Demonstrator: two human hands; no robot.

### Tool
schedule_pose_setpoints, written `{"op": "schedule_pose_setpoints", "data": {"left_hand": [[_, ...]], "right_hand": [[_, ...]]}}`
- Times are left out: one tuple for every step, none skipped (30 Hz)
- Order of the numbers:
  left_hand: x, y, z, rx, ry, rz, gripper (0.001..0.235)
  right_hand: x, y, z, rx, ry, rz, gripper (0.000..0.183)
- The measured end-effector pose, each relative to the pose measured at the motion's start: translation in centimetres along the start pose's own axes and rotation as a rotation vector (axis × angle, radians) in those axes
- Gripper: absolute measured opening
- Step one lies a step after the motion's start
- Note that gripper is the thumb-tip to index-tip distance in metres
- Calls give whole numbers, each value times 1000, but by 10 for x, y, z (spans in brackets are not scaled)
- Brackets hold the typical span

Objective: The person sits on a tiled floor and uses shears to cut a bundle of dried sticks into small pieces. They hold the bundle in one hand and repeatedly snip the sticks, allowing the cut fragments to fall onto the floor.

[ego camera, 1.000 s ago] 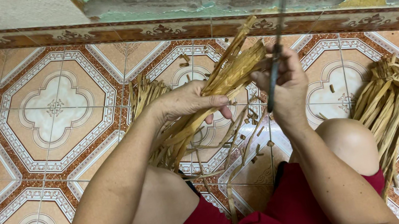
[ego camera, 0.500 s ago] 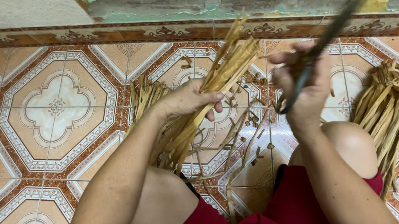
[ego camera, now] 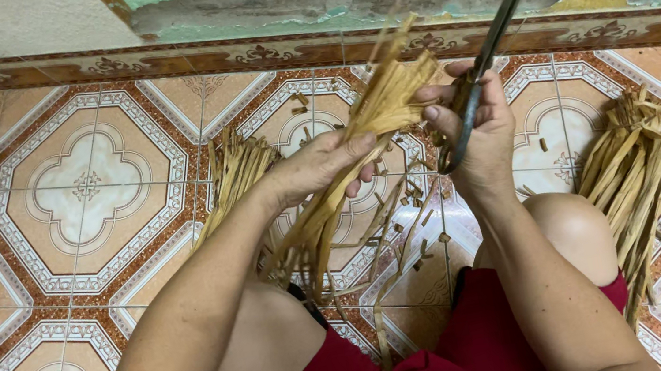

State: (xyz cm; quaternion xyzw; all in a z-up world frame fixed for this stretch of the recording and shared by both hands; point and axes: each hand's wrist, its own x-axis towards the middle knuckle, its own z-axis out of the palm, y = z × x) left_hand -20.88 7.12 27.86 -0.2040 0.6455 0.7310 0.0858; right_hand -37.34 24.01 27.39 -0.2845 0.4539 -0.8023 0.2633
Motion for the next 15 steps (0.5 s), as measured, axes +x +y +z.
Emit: {"op": "schedule_pose_setpoints", "data": {"left_hand": [[0,-1,-2,-76,-20,47,57],[1,-1,-4,-153,-40,94,57],[2,-2,-6,-230,-59,141,57],[3,-3,-7,-242,-61,154,55],[4,-4,-8,-253,-62,168,53],[5,-4,-10,-262,-63,183,51],[6,-3,-11,-273,-42,197,47],[8,-4,-13,-284,-20,212,43],[9,-3,-15,-295,2,226,40],[8,-4,-19,-334,49,247,37],[7,-4,-24,-373,97,267,36],[6,-4,-29,-410,145,288,34],[5,-5,-33,-397,202,287,32],[4,-5,-36,-385,258,287,31],[3,-6,-39,-372,314,286,29]], "right_hand": [[1,-2,-2,16,2,-12,47],[1,-4,-3,31,2,-22,46],[2,-5,-3,45,5,-18,47],[3,-6,-4,59,9,-13,48],[3,-6,-5,73,13,-7,48],[4,-6,-5,63,14,-15,48],[4,-6,-6,53,16,-22,48],[4,-4,-6,42,17,-29,48],[4,-4,-7,-19,26,-47,47],[2,-3,-9,-80,33,-63,47],[1,-3,-10,-141,40,-79,47],[0,-3,-12,-218,23,-19,45],[-2,-2,-14,-294,5,41,43],[-3,-1,-15,-371,-14,101,42],[-4,1,-15,-447,-59,144,44]]}}
